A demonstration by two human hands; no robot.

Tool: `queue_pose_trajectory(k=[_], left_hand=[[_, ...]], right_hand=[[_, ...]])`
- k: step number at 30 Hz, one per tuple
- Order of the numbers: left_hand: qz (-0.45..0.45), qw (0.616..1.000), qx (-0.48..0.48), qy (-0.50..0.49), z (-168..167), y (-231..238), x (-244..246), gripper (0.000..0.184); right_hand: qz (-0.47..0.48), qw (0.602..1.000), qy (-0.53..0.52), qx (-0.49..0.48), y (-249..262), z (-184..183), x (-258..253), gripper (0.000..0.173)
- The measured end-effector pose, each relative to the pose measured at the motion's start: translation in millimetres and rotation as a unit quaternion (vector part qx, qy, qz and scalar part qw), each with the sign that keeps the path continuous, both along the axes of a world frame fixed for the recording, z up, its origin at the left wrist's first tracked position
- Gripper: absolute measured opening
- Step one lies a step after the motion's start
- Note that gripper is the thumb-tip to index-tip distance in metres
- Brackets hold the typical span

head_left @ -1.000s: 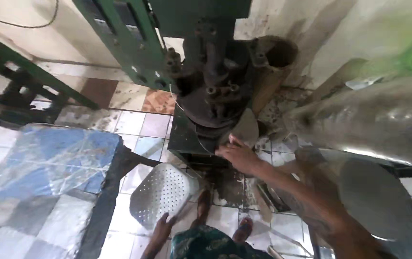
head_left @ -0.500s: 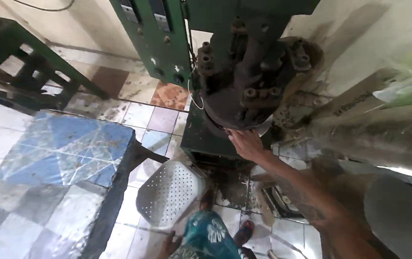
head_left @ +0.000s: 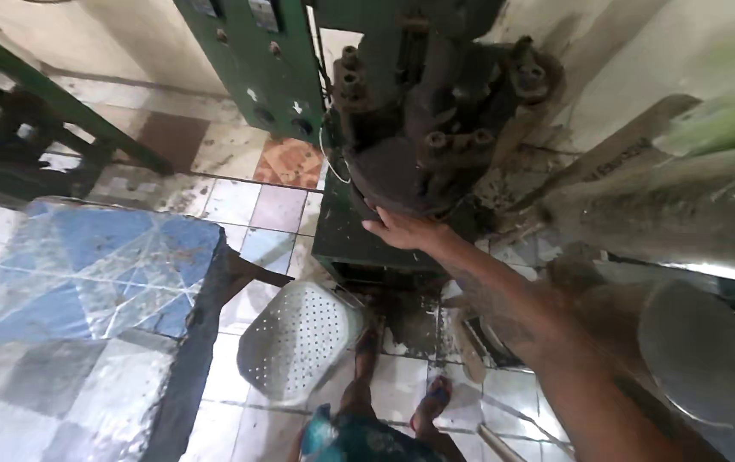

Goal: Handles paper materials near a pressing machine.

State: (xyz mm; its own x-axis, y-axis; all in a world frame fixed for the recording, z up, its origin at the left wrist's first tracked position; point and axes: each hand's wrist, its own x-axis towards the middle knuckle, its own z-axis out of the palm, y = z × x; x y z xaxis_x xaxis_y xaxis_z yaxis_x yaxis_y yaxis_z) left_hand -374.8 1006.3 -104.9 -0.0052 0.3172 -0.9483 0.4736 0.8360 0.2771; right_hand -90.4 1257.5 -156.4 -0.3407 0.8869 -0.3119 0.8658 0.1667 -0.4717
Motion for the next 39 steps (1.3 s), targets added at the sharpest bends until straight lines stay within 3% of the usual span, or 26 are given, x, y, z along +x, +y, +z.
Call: queue_pose_trajectory(k=[2, 4, 5, 6, 7, 8, 9, 11, 12, 14, 16, 17, 18, 20, 21, 23, 24, 26, 28, 29, 32, 33, 34, 36, 39], left_hand=[[-0.028, 0.952, 0.304, -0.017, -41, -50, -17, 0.036], [-0.008, 0.998, 0.039, 0.054, -21, -5, -7, 0.035], [0.005, 0.998, -0.045, 0.037, -38, 4, -13, 0.038], [-0.013, 1.0, 0.011, -0.004, -79, -14, -31, 0.034], [0.008, 0.964, 0.255, -0.079, -150, -57, -53, 0.03], [0.031, 0.952, 0.288, -0.104, -182, -63, -58, 0.032], [0.039, 0.957, 0.275, -0.078, -177, -49, -50, 0.034], [0.028, 0.945, 0.324, -0.038, -108, -2, -17, 0.04], [0.031, 0.917, 0.394, -0.049, -77, 12, -2, 0.047], [0.091, 0.85, 0.476, -0.206, -37, 32, 26, 0.079], [0.117, 0.825, 0.405, -0.377, -16, 44, 53, 0.104], [0.114, 0.818, 0.342, -0.448, -8, 48, 65, 0.099], [0.101, 0.808, 0.279, -0.508, -5, 49, 75, 0.083], [0.081, 0.807, 0.217, -0.543, -12, 45, 89, 0.041], [0.066, 0.816, 0.228, -0.528, -15, 43, 93, 0.031], [0.082, 0.831, 0.241, -0.496, -16, 36, 96, 0.036], [0.094, 0.829, 0.234, -0.499, -13, 34, 94, 0.049], [0.087, 0.803, 0.205, -0.553, -11, 35, 82, 0.055], [0.047, 0.805, 0.239, -0.541, -15, 42, 69, 0.042], [0.033, 0.819, 0.277, -0.502, -24, 47, 63, 0.04], [0.012, 0.91, 0.333, -0.246, -78, 54, 36, 0.065], [0.014, 0.934, 0.316, -0.165, -98, 53, 23, 0.068], [0.024, 0.947, 0.304, -0.1, -115, 49, 11, 0.066], [0.065, 0.956, 0.285, -0.031, -140, 31, -15, 0.061], [0.136, 0.964, 0.229, -0.006, -168, -15, -46, 0.056]], right_hand=[[-0.044, 0.99, -0.018, 0.133, -17, -24, 4, 0.064], [-0.024, 0.983, -0.077, 0.165, -26, -16, 16, 0.045], [-0.011, 0.982, -0.101, 0.159, -34, -7, 23, 0.051], [0.001, 0.979, -0.112, 0.168, -43, -2, 32, 0.058], [0.015, 0.977, -0.105, 0.184, -55, 1, 42, 0.057], [0.026, 0.979, -0.086, 0.182, -73, 10, 51, 0.052], [0.025, 0.985, -0.043, 0.163, -99, 25, 57, 0.045], [-0.038, 0.983, 0.133, 0.121, -172, 69, 59, 0.039], [-0.104, 0.958, 0.25, 0.092, -212, 87, 59, 0.039], [-0.262, 0.836, 0.481, 0.018, -278, 103, 59, 0.037], [-0.399, 0.703, 0.587, -0.05, -319, 99, 59, 0.039], [-0.453, 0.649, 0.607, -0.073, -332, 93, 58, 0.039], [-0.487, 0.618, 0.611, -0.091, -342, 88, 60, 0.04], [-0.499, 0.606, 0.611, -0.107, -353, 80, 70, 0.047], [-0.482, 0.607, 0.623, -0.106, -354, 78, 77, 0.05], [-0.452, 0.599, 0.651, -0.112, -349, 78, 85, 0.047], [-0.434, 0.593, 0.666, -0.128, -344, 78, 87, 0.043], [-0.393, 0.564, 0.703, -0.182, -331, 77, 93, 0.04], [-0.339, 0.591, 0.693, -0.235, -302, 79, 98, 0.041], [-0.301, 0.634, 0.664, -0.258, -278, 83, 100, 0.04], [-0.121, 0.878, 0.413, -0.211, -185, 122, 98, 0.035], [-0.034, 0.94, 0.307, -0.141, -162, 143, 95, 0.035], [0.048, 0.976, 0.204, -0.061, -146, 163, 92, 0.037], [0.154, 0.986, 0.052, 0.039, -142, 182, 91, 0.041], [0.193, 0.98, -0.029, 0.023, -162, 128, 94, 0.044]])
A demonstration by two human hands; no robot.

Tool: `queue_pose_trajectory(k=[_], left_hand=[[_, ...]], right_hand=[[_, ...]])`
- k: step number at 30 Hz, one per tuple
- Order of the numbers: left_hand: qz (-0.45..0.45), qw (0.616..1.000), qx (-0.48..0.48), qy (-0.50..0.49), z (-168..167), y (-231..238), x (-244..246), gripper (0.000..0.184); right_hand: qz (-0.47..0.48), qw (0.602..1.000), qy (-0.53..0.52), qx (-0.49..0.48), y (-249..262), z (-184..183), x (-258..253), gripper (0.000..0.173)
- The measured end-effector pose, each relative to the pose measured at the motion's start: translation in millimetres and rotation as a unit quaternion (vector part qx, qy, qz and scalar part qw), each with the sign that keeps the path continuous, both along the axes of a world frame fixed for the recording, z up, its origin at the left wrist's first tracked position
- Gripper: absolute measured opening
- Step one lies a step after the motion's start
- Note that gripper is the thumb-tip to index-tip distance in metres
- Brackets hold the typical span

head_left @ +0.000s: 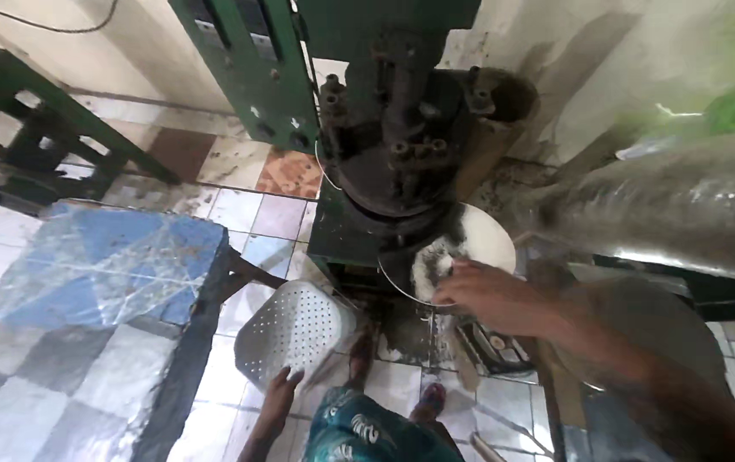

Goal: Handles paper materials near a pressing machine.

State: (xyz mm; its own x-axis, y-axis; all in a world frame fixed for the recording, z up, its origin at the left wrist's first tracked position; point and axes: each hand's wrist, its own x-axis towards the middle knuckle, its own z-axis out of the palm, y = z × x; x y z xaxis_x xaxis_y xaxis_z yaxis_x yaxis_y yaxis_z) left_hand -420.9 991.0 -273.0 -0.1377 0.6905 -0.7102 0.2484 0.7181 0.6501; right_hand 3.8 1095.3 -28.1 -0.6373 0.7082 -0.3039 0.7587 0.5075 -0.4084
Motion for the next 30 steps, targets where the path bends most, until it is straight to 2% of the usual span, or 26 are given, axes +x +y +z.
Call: queue_pose_trajectory(k=[2, 5, 7, 9, 10, 12, 15, 17, 20, 23, 25, 28, 30], left_hand=[[-0.029, 0.998, -0.044, 0.024, -17, -30, -13, 0.054], [-0.141, 0.984, -0.099, 0.043, -40, -65, -29, 0.051], [-0.212, 0.968, -0.124, 0.056, -46, -71, -33, 0.054], [-0.219, 0.964, -0.134, 0.066, -42, -69, -34, 0.059], [-0.201, 0.968, -0.135, 0.065, -39, -67, -35, 0.059], [-0.152, 0.979, -0.12, 0.069, -30, -67, -40, 0.055], [-0.051, 0.992, -0.095, 0.067, -26, -68, -51, 0.057], [-0.023, 0.992, -0.108, 0.063, -33, -75, -54, 0.056], [-0.08, 0.989, -0.099, 0.073, -33, -63, -50, 0.058], [-0.083, 0.995, -0.053, 0.028, -22, -37, -23, 0.061], [-0.15, 0.988, -0.029, 0.019, -13, -13, -4, 0.061], [-0.233, 0.972, 0.022, 0.023, 5, 20, 14, 0.062], [-0.263, 0.963, 0.066, 0.009, 14, 42, 32, 0.058]], right_hand=[[-0.021, 0.999, -0.007, 0.041, 7, -53, 1, 0.046], [-0.05, 0.993, -0.024, 0.106, 56, -106, -10, 0.046], [-0.073, 0.987, -0.013, 0.14, 101, -124, -23, 0.042], [-0.097, 0.983, -0.001, 0.156, 145, -134, -40, 0.038], [-0.109, 0.985, 0.015, 0.132, 160, -136, -47, 0.047], [-0.12, 0.989, 0.014, 0.09, 166, -131, -56, 0.057], [-0.142, 0.985, -0.042, 0.088, 163, -123, -58, 0.06], [-0.166, 0.981, -0.051, 0.09, 163, -127, -59, 0.066], [-0.177, 0.977, -0.066, 0.1, 154, -121, -57, 0.076], [-0.201, 0.972, -0.078, 0.092, 154, -123, -61, 0.085], [-0.213, 0.97, -0.073, 0.097, 138, -120, -65, 0.085], [-0.255, 0.967, 0.007, -0.016, 61, -87, -70, 0.077], [-0.217, 0.967, 0.106, -0.076, -15, -27, -54, 0.059]])
